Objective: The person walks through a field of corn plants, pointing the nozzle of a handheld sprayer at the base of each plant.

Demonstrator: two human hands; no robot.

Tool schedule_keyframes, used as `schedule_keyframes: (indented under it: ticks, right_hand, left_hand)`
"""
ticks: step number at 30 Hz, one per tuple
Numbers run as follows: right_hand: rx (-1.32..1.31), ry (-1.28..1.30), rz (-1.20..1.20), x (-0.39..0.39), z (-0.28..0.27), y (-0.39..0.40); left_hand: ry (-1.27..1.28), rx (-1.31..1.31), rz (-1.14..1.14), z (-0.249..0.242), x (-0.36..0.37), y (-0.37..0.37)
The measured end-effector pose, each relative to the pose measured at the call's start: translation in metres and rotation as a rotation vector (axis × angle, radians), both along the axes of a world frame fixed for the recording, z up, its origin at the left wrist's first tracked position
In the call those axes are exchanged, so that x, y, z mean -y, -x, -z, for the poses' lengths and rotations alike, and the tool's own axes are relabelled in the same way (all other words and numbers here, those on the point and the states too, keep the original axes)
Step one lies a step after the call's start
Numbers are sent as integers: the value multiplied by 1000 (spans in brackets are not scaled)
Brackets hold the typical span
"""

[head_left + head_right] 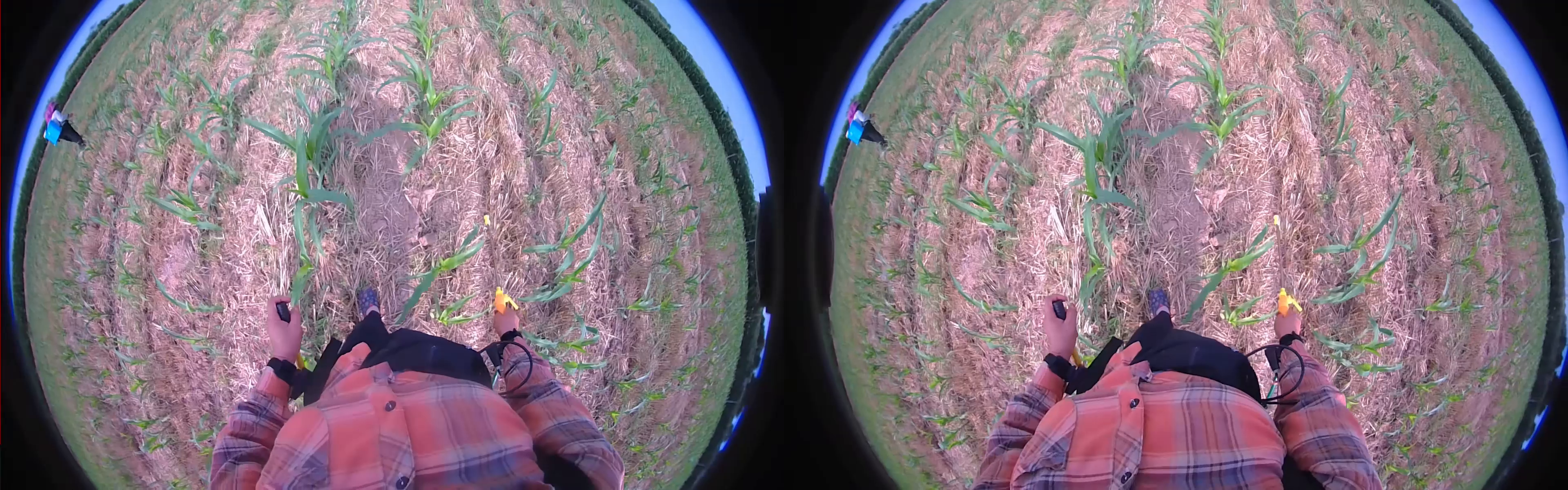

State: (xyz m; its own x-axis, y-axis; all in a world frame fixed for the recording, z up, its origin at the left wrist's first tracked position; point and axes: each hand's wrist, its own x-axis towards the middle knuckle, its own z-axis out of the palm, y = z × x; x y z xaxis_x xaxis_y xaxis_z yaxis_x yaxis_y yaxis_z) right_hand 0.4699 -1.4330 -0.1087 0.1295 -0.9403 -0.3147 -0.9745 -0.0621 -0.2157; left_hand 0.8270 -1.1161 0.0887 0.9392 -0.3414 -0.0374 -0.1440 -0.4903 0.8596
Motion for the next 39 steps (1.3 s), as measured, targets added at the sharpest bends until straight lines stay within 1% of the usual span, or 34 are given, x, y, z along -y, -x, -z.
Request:
schedule_keyframes:
  ticks: [1,2,4,6,7,8,10,11,12,13,14,15,16,17,18,20,22,23,24,25,26,27,28,29,30,31,32,33,34,36,38,39]
  right_hand:
    - [-38,-70,-92,3,-8,-26]
    - [-16,-105,-91,3,-18,-47]
    - [93,-57,-140,1,-18,-89]
    - [45,-125,-258,3,-20,-133]
    - [31,-133,-357,4,-16,-150]
    - [90,-133,-380,3,-12,-168]
    - [67,-182,-477,2,-7,-202]
    - [146,-216,-503,-4,-11,-212]
    - [229,-236,-527,-5,-28,-228]
    - [204,-285,-593,-4,-31,-238]
    - [204,-283,-591,-3,-34,-247]
    - [265,-349,-631,-2,-39,-256]
    - [326,-421,-670,-2,-43,-260]
    - [292,-489,-696,3,-44,-266]
    - [297,-491,-699,7,-48,-274]
    - [369,-569,-794,18,-58,-287]
    - [360,-530,-825,34,-47,-296]
    - [347,-522,-834,45,-44,-300]
    - [334,-519,-840,54,-42,-302]
    - [302,-453,-878,64,-40,-302]
    - [309,-452,-878,74,-44,-303]
    - [257,-481,-855,83,-48,-301]
    - [209,-510,-828,92,-49,-300]
    - [235,-483,-888,102,-46,-295]
    - [238,-484,-883,111,-33,-281]
    - [312,-451,-843,122,-4,-266]
    - [385,-428,-800,128,13,-254]
    - [384,-413,-705,134,0,-243]
    - [386,-424,-692,138,2,-233]
    - [260,-425,-585,158,4,-215]
    - [45,-429,-444,178,-3,-187]
    - [52,-381,-341,183,0,-174]
  left_hand:
    - [7,-1,-4,8,5,-13]
    - [-20,25,-10,14,8,-25]
    - [-44,51,-19,23,12,-49]
    - [-98,1,-57,32,14,-70]
    - [-142,34,-70,39,17,-79]
    - [-144,30,-70,46,19,-88]
    - [-92,-27,-86,50,26,-102]
    - [-104,-36,-87,50,25,-104]
    - [-76,-30,-90,47,27,-109]
    - [-42,-19,-90,42,32,-116]
    - [-12,-10,-93,36,34,-122]
    - [42,-92,-110,26,30,-126]
    - [106,-207,-144,-8,36,-124]
    - [191,-263,-155,-22,33,-125]
    - [267,-265,-161,-43,33,-123]
    - [299,-224,-163,-71,33,-120]
    - [307,-158,-221,-76,42,-123]
    - [307,-153,-218,-71,53,-127]
    - [263,-155,-226,-58,67,-134]
    - [216,-158,-236,-41,80,-141]
    - [122,-101,-242,-10,94,-154]
    - [17,3,-197,23,100,-165]
    - [-36,-51,-201,42,113,-171]
    - [-102,28,-169,42,128,-173]
    - [-164,105,-137,40,145,-173]
    - [-163,110,-131,38,160,-178]
    - [-181,70,-120,35,169,-180]
    - [-203,27,-108,33,176,-181]
    - [-215,24,-97,34,183,-181]
    - [-154,186,-47,41,205,-184]
    - [-204,191,-25,35,220,-187]
    - [-227,147,-47,36,223,-189]
